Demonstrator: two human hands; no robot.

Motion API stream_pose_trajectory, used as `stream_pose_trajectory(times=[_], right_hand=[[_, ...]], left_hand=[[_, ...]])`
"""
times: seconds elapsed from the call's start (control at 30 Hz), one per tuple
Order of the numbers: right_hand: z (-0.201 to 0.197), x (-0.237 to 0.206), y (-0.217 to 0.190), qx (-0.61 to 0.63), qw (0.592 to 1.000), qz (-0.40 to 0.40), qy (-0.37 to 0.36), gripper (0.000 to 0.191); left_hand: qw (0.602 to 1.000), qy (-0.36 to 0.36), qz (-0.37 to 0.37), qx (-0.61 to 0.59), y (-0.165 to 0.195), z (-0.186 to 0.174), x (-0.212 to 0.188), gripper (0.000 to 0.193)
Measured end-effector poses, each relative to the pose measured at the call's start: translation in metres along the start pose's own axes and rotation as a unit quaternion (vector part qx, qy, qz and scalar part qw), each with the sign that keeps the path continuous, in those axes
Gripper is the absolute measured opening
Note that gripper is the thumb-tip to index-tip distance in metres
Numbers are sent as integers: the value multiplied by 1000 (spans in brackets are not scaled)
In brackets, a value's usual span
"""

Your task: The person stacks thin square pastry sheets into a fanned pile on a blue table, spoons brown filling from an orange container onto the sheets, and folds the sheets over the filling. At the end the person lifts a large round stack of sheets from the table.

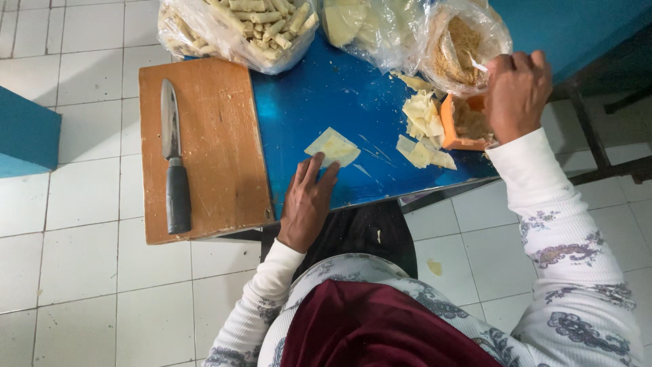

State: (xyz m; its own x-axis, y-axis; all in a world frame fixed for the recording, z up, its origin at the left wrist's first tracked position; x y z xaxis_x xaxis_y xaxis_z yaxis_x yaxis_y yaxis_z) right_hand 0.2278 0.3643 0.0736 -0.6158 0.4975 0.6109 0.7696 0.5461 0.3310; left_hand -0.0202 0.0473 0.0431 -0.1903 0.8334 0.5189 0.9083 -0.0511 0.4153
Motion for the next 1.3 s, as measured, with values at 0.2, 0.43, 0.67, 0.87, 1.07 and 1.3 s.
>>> stream_pose_trajectory(times=[0.2,0.43,0.67,0.87,1.07,1.3], right_hand=[[-27,-7,6,29,999,14,23,8],[-37,-3,-4,155,988,21,-11,9],[8,-3,33,464,857,188,-122,16],[14,-11,51,502,820,235,-144,15],[7,-2,37,371,905,172,-117,13],[7,5,39,462,858,195,-115,15]], left_hand=[[1000,3,8,6,0,0,-1,35],[1000,0,9,6,0,1,-1,35],[1000,2,12,0,0,0,-2,36],[1000,2,9,-5,-1,2,-1,36],[999,11,8,-29,-2,-1,-1,33],[986,85,-87,-117,-14,-19,1,30]])
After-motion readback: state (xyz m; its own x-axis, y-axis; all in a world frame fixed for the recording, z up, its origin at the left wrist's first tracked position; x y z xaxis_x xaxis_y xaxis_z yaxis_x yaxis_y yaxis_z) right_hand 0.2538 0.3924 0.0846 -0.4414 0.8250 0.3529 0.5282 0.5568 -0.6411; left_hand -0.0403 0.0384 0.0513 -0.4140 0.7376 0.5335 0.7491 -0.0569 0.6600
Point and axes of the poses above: each hand's wrist, its own x-axis towards the middle knuckle, its own z-axis out of the palm, y = z × x, the point moved 8 cm from there along x, towards the middle knuckle, and after that the axes turned 1 degree about -x, right-handed, at the moved point
